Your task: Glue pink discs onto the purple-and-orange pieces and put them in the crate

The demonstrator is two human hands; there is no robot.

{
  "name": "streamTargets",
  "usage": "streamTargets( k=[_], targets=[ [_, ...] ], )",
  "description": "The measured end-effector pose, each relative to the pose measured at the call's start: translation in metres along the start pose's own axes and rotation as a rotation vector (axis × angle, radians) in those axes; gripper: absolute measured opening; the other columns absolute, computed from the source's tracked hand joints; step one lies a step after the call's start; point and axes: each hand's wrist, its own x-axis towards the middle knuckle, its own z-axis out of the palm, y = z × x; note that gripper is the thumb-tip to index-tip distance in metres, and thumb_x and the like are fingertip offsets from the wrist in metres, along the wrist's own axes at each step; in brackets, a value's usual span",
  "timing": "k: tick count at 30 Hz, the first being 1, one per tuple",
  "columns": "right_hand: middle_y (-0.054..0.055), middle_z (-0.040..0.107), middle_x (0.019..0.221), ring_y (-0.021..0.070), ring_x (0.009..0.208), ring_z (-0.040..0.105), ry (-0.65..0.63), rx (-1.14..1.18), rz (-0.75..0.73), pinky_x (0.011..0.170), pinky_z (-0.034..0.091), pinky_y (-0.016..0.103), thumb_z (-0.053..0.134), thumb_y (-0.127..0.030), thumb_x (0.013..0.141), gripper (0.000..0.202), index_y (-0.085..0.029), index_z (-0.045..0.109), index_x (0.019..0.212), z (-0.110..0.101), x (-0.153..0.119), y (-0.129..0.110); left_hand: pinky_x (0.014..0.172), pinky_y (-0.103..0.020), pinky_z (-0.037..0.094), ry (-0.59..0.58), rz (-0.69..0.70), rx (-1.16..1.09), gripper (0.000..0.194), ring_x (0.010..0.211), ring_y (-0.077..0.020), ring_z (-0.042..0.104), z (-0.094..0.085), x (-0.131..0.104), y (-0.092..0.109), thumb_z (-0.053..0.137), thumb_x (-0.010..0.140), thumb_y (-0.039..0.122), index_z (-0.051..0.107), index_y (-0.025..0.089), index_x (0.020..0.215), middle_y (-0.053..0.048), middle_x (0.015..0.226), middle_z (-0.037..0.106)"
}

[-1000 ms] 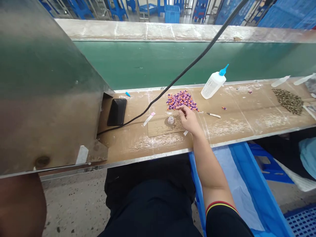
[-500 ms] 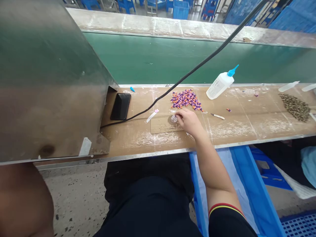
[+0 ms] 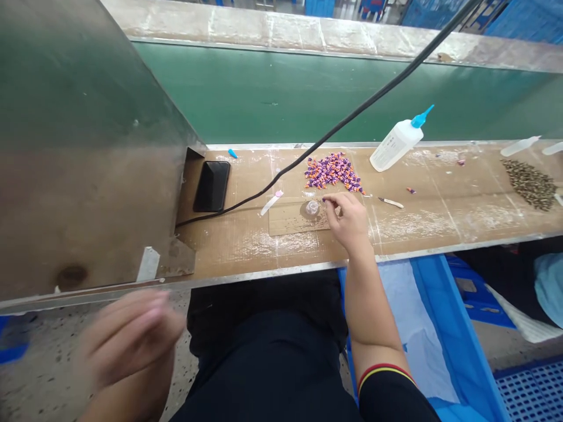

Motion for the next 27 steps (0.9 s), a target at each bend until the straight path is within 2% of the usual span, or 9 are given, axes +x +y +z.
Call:
streamTargets(
  k=[1, 2, 3, 5, 8, 10, 14, 20, 27],
  targets=[
    [0.01, 0.078, 0.1, 0.0237, 0.081, 0.069, 0.129, 0.0, 0.034, 0.075, 0.058, 0.038, 0.056, -0.037, 0.108, 0.025, -0.025, 0.077, 0.106, -0.001, -0.003, -0.004, 0.06, -0.039, 0.073, -0.027, 0.141, 0.0, 0.055, 0.071, -0.0249, 0.079, 0.012, 0.001, -0.002, 0.078, 0.09, 0.019, 0.077, 0.046, 0.138, 0.0, 0.091, 0.082],
    [0.011, 0.078, 0.102, 0.024, 0.082, 0.069, 0.245, 0.0, 0.064, 0.074, 0.058, 0.039, 0.055, -0.04, 0.109, 0.027, -0.025, 0.077, 0.108, -0.001, -0.007, -0.007, 0.063, -0.037, 0.074, -0.065, 0.21, -0.015, 0.057, 0.075, -0.024, 0.081, 0.028, 0.002, -0.004, 0.073, 0.093, 0.014, 0.074, 0.04, 0.144, -0.003, 0.098, 0.084],
    [0.011, 0.078, 0.102, 0.024, 0.081, 0.068, 0.315, 0.003, 0.083, 0.074, 0.058, 0.039, 0.054, -0.041, 0.109, 0.029, -0.024, 0.078, 0.108, 0.0, -0.009, -0.009, 0.068, -0.033, 0.074, -0.093, 0.217, -0.068, 0.058, 0.079, -0.0213, 0.082, 0.045, 0.005, -0.007, 0.071, 0.095, 0.008, 0.073, 0.037, 0.146, -0.003, 0.103, 0.084],
    [0.011, 0.078, 0.097, 0.0229, 0.075, 0.066, 0.303, 0.009, 0.113, 0.073, 0.057, 0.039, 0.057, -0.043, 0.106, 0.03, -0.023, 0.079, 0.105, 0.004, -0.012, -0.008, 0.078, -0.027, 0.072, -0.128, 0.159, -0.178, 0.047, 0.086, -0.0171, 0.083, 0.081, 0.012, -0.012, 0.071, 0.097, 0.004, 0.077, 0.032, 0.135, -0.003, 0.106, 0.085],
    [0.009, 0.078, 0.094, 0.0207, 0.07, 0.063, 0.226, 0.01, 0.202, 0.07, 0.056, 0.036, 0.061, -0.045, 0.1, 0.03, -0.022, 0.079, 0.103, 0.013, -0.016, 0.003, 0.087, -0.028, 0.071, -0.222, 0.094, -0.259, 0.017, 0.092, -0.0176, 0.083, 0.122, 0.023, -0.026, 0.07, 0.105, 0.02, 0.083, 0.027, 0.114, -0.003, 0.105, 0.085],
    [0.01, 0.079, 0.099, 0.0208, 0.075, 0.065, 0.292, 0.04, 0.286, 0.073, 0.057, 0.035, 0.059, -0.045, 0.1, 0.033, -0.02, 0.078, 0.107, 0.02, -0.023, 0.014, 0.093, -0.035, 0.07, -0.314, 0.004, -0.255, 0.02, 0.097, -0.0217, 0.083, 0.139, 0.026, -0.037, 0.067, 0.108, 0.032, 0.085, 0.025, 0.108, -0.006, 0.106, 0.086],
    [0.01, 0.077, 0.099, 0.0223, 0.085, 0.069, 0.3, 0.175, 0.375, 0.082, 0.06, 0.037, 0.058, -0.044, 0.096, 0.031, -0.019, 0.075, 0.105, 0.034, -0.042, 0.037, 0.091, -0.037, 0.066, -0.361, -0.243, -0.235, 0.02, 0.096, -0.0246, 0.081, 0.154, 0.022, -0.058, 0.07, 0.103, 0.032, 0.087, 0.022, 0.107, -0.009, 0.107, 0.085],
    [0.009, 0.074, 0.099, 0.0228, 0.097, 0.073, 0.402, 0.272, 0.4, 0.095, 0.061, 0.04, 0.055, -0.037, 0.097, 0.023, -0.019, 0.07, 0.101, 0.048, -0.049, 0.064, 0.088, -0.037, 0.063, -0.32, -0.407, -0.265, 0.018, 0.093, -0.025, 0.079, 0.158, 0.016, -0.072, 0.073, 0.096, 0.027, 0.087, 0.018, 0.104, -0.009, 0.104, 0.085],
    [0.009, 0.074, 0.097, 0.0213, 0.094, 0.072, 0.371, 0.335, 0.469, 0.098, 0.06, 0.039, 0.056, -0.03, 0.094, 0.02, -0.016, 0.07, 0.1, 0.046, -0.042, 0.055, 0.093, -0.041, 0.065, -0.275, -0.501, -0.331, 0.016, 0.091, -0.0256, 0.079, 0.163, 0.019, -0.075, 0.078, 0.088, 0.033, 0.083, 0.019, 0.093, -0.009, 0.097, 0.083]
  ],
)
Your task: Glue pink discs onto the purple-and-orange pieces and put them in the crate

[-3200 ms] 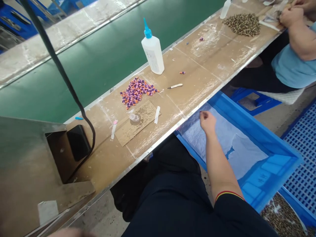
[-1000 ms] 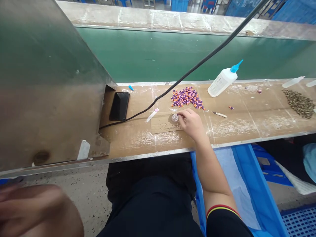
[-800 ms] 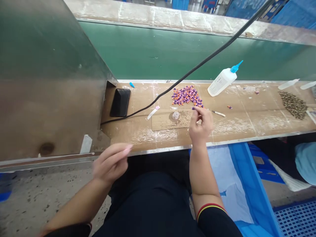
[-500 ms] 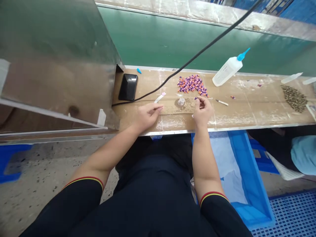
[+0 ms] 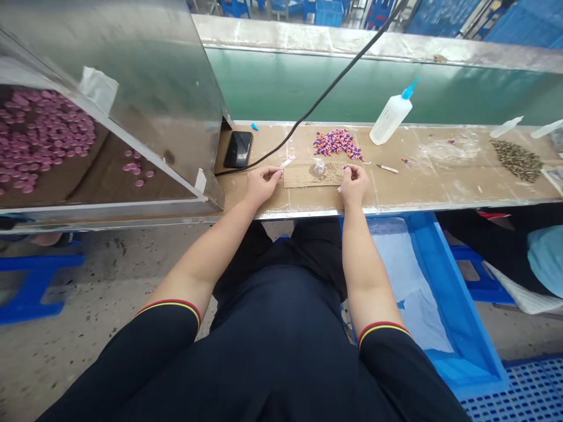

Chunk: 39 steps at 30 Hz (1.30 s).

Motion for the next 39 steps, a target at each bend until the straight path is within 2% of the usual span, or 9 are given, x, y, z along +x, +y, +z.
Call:
streamTargets(
  k=[9, 16, 19, 22, 25, 27, 31, 33, 39],
  targets=[
    [0.009, 0.076, 0.095, 0.0218, 0.09, 0.072, -0.022, 0.049, 0.006, 0.093, 0.061, 0.039, 0.057, -0.039, 0.095, 0.025, -0.018, 0.07, 0.1, -0.001, -0.006, -0.005, 0.088, -0.039, 0.067, 0.016, -0.095, -0.101, 0.025, 0.086, -0.0229, 0.078, -0.003, 0.002, 0.005, 0.083, 0.086, 0.041, 0.078, 0.017, 0.09, -0.01, 0.091, 0.081],
    [0.008, 0.076, 0.095, 0.0229, 0.089, 0.074, 0.029, 0.081, -0.037, 0.091, 0.062, 0.041, 0.061, -0.047, 0.095, 0.031, -0.019, 0.074, 0.099, -0.005, -0.013, -0.022, 0.083, -0.037, 0.066, -0.022, -0.149, -0.194, 0.038, 0.082, -0.0221, 0.078, 0.005, 0.003, 0.026, 0.088, 0.079, 0.052, 0.08, 0.016, 0.089, -0.01, 0.089, 0.081],
    [0.008, 0.078, 0.095, 0.0225, 0.085, 0.074, -0.001, 0.11, -0.101, 0.086, 0.063, 0.04, 0.063, -0.044, 0.096, 0.029, -0.019, 0.076, 0.101, 0.003, -0.002, -0.044, 0.076, -0.035, 0.065, -0.05, -0.169, -0.244, 0.043, 0.08, -0.0221, 0.078, 0.018, 0.016, 0.037, 0.087, 0.08, 0.057, 0.081, 0.016, 0.091, -0.011, 0.088, 0.081],
    [0.008, 0.079, 0.098, 0.0213, 0.086, 0.075, -0.115, 0.137, -0.213, 0.083, 0.064, 0.038, 0.066, -0.043, 0.099, 0.025, -0.02, 0.076, 0.105, 0.021, 0.024, -0.069, 0.074, -0.034, 0.065, -0.071, -0.209, -0.383, 0.046, 0.079, -0.0217, 0.078, 0.032, 0.035, 0.045, 0.092, 0.078, 0.058, 0.081, 0.015, 0.09, -0.012, 0.086, 0.081],
    [0.006, 0.079, 0.099, 0.0194, 0.081, 0.073, -0.233, 0.122, -0.35, 0.076, 0.064, 0.036, 0.067, -0.04, 0.101, 0.02, -0.022, 0.076, 0.107, 0.04, 0.049, -0.085, 0.076, -0.034, 0.065, -0.076, -0.31, -0.537, 0.049, 0.078, -0.0215, 0.079, 0.044, 0.05, 0.047, 0.098, 0.072, 0.058, 0.081, 0.015, 0.088, -0.011, 0.086, 0.081],
    [0.006, 0.079, 0.096, 0.0182, 0.075, 0.072, -0.258, 0.085, -0.458, 0.069, 0.062, 0.034, 0.067, -0.037, 0.102, 0.016, -0.024, 0.077, 0.104, 0.049, 0.056, -0.089, 0.078, -0.033, 0.065, -0.059, -0.419, -0.632, 0.053, 0.079, -0.0213, 0.079, 0.048, 0.053, 0.046, 0.102, 0.066, 0.058, 0.081, 0.015, 0.087, -0.011, 0.088, 0.082],
    [0.003, 0.08, 0.09, 0.017, 0.069, 0.071, -0.255, 0.087, -0.599, 0.06, 0.06, 0.032, 0.068, -0.027, 0.102, 0.008, -0.026, 0.076, 0.101, 0.052, 0.042, -0.087, 0.077, -0.026, 0.065, -0.011, -0.659, -0.843, 0.057, 0.079, -0.0179, 0.08, 0.048, 0.051, 0.044, 0.11, 0.05, 0.054, 0.082, 0.016, 0.082, -0.008, 0.087, 0.083],
    [0.002, 0.081, 0.089, 0.0163, 0.067, 0.073, -0.28, 0.138, -0.63, 0.059, 0.061, 0.031, 0.071, -0.022, 0.1, 0.007, -0.027, 0.075, 0.104, 0.05, 0.029, -0.088, 0.076, -0.022, 0.064, -0.005, -0.724, -0.916, 0.054, 0.079, -0.0161, 0.081, 0.044, 0.048, 0.047, 0.112, 0.05, 0.05, 0.082, 0.017, 0.08, -0.007, 0.086, 0.083],
    [0.002, 0.085, 0.095, 0.0189, 0.08, 0.083, -0.364, 0.208, -0.674, 0.072, 0.071, 0.032, 0.077, -0.012, 0.095, 0.022, -0.028, 0.075, 0.11, 0.051, 0.009, -0.095, 0.077, -0.019, 0.064, -0.013, -0.709, -0.988, 0.04, 0.086, -0.0157, 0.082, 0.04, 0.04, 0.058, 0.109, 0.063, 0.044, 0.085, 0.019, 0.083, -0.006, 0.093, 0.085]
  ],
)
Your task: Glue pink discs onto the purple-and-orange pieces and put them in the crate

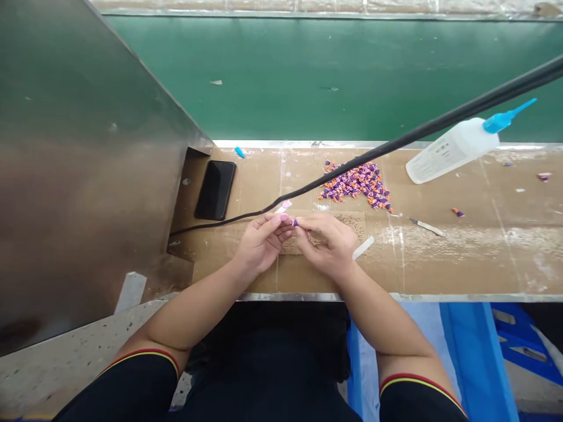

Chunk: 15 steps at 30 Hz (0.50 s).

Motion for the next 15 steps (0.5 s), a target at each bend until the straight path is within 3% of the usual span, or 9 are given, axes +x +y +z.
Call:
streamTargets(
  k=[6, 15],
  targets=[
    [0.003, 0.085, 0.098, 0.0216, 0.09, 0.085, -0.003, 0.047, -0.018, 0.081, 0.074, 0.036, 0.076, -0.004, 0.095, 0.029, -0.027, 0.075, 0.113, 0.0072, 0.0024, -0.0042, 0.071, -0.018, 0.06, 0.019, 0.138, 0.027, 0.031, 0.079, -0.0123, 0.076, 0.0027, -0.0038, -0.0034, 0.106, 0.069, 0.043, 0.087, 0.022, 0.081, -0.006, 0.091, 0.084],
    [0.004, 0.085, 0.101, 0.0232, 0.094, 0.085, -0.028, 0.024, -0.051, 0.083, 0.075, 0.04, 0.08, -0.004, 0.094, 0.031, -0.026, 0.077, 0.115, 0.0089, 0.0008, -0.0022, 0.07, -0.017, 0.06, 0.044, 0.213, 0.071, 0.029, 0.076, -0.0101, 0.073, 0.0044, -0.005, -0.0054, 0.106, 0.07, 0.046, 0.088, 0.027, 0.08, -0.005, 0.092, 0.085]
  ],
)
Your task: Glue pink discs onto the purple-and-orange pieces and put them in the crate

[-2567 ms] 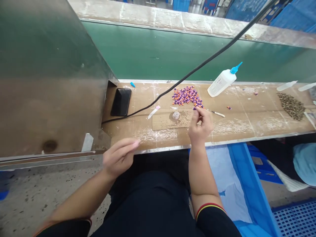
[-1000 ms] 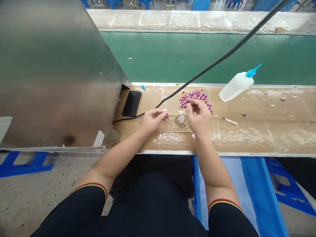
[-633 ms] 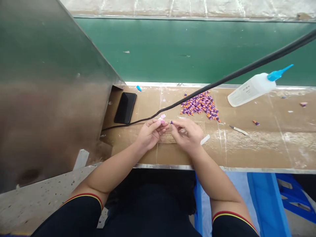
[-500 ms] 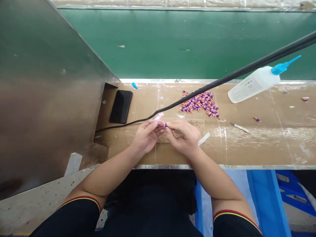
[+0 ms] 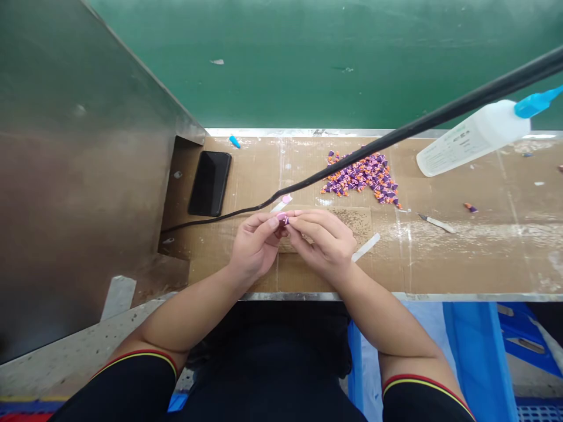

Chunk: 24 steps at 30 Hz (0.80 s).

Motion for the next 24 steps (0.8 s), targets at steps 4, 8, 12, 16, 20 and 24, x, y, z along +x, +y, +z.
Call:
streamTargets(
  k=[4, 8, 12, 16, 20, 24],
  targets=[
    [0.004, 0.084, 0.1, 0.0233, 0.094, 0.085, -0.001, -0.012, -0.008, 0.084, 0.075, 0.039, 0.08, -0.004, 0.095, 0.029, -0.025, 0.077, 0.114, 0.0, 0.0, 0.0, 0.07, -0.019, 0.06, 0.003, 0.022, 0.033, 0.028, 0.075, -0.0108, 0.072, 0.0, -0.001, -0.001, 0.105, 0.071, 0.047, 0.088, 0.027, 0.081, -0.006, 0.093, 0.085],
    [0.002, 0.084, 0.1, 0.0232, 0.094, 0.085, -0.003, -0.023, 0.002, 0.083, 0.075, 0.041, 0.079, -0.007, 0.098, 0.027, -0.028, 0.076, 0.114, 0.0, 0.001, -0.002, 0.071, -0.025, 0.061, 0.031, 0.041, 0.106, 0.028, 0.077, -0.0142, 0.072, 0.001, -0.003, -0.002, 0.103, 0.072, 0.049, 0.088, 0.028, 0.083, -0.006, 0.096, 0.085],
    [0.001, 0.083, 0.099, 0.0231, 0.092, 0.084, -0.001, -0.031, 0.014, 0.082, 0.076, 0.041, 0.079, -0.007, 0.096, 0.031, -0.03, 0.077, 0.117, -0.002, 0.0, -0.002, 0.079, -0.031, 0.065, 0.049, 0.073, 0.179, 0.03, 0.085, -0.0199, 0.077, 0.0, -0.006, -0.004, 0.101, 0.074, 0.054, 0.089, 0.029, 0.086, -0.006, 0.096, 0.085],
    [0.001, 0.083, 0.1, 0.0231, 0.093, 0.084, -0.005, -0.027, 0.019, 0.085, 0.075, 0.041, 0.08, -0.008, 0.096, 0.034, -0.031, 0.077, 0.12, -0.003, -0.002, -0.002, 0.097, -0.039, 0.068, 0.011, 0.126, 0.232, 0.028, 0.096, -0.0236, 0.081, -0.003, -0.007, -0.008, 0.097, 0.08, 0.055, 0.089, 0.03, 0.092, -0.006, 0.099, 0.085],
    [0.001, 0.082, 0.099, 0.0225, 0.092, 0.084, -0.001, -0.036, 0.008, 0.083, 0.076, 0.039, 0.08, -0.007, 0.096, 0.031, -0.03, 0.076, 0.116, -0.003, -0.002, -0.002, 0.105, -0.043, 0.068, -0.012, 0.179, 0.265, 0.023, 0.105, -0.026, 0.082, -0.002, -0.008, -0.01, 0.094, 0.087, 0.052, 0.09, 0.032, 0.097, -0.006, 0.107, 0.085],
    [0.002, 0.082, 0.098, 0.0222, 0.094, 0.084, 0.019, -0.032, 0.002, 0.084, 0.076, 0.039, 0.079, -0.005, 0.096, 0.029, -0.028, 0.075, 0.114, -0.003, -0.001, -0.004, 0.104, -0.042, 0.069, 0.011, 0.209, 0.257, 0.025, 0.105, -0.0276, 0.083, 0.002, -0.011, -0.009, 0.097, 0.083, 0.051, 0.09, 0.03, 0.095, -0.008, 0.107, 0.085]
  ],
)
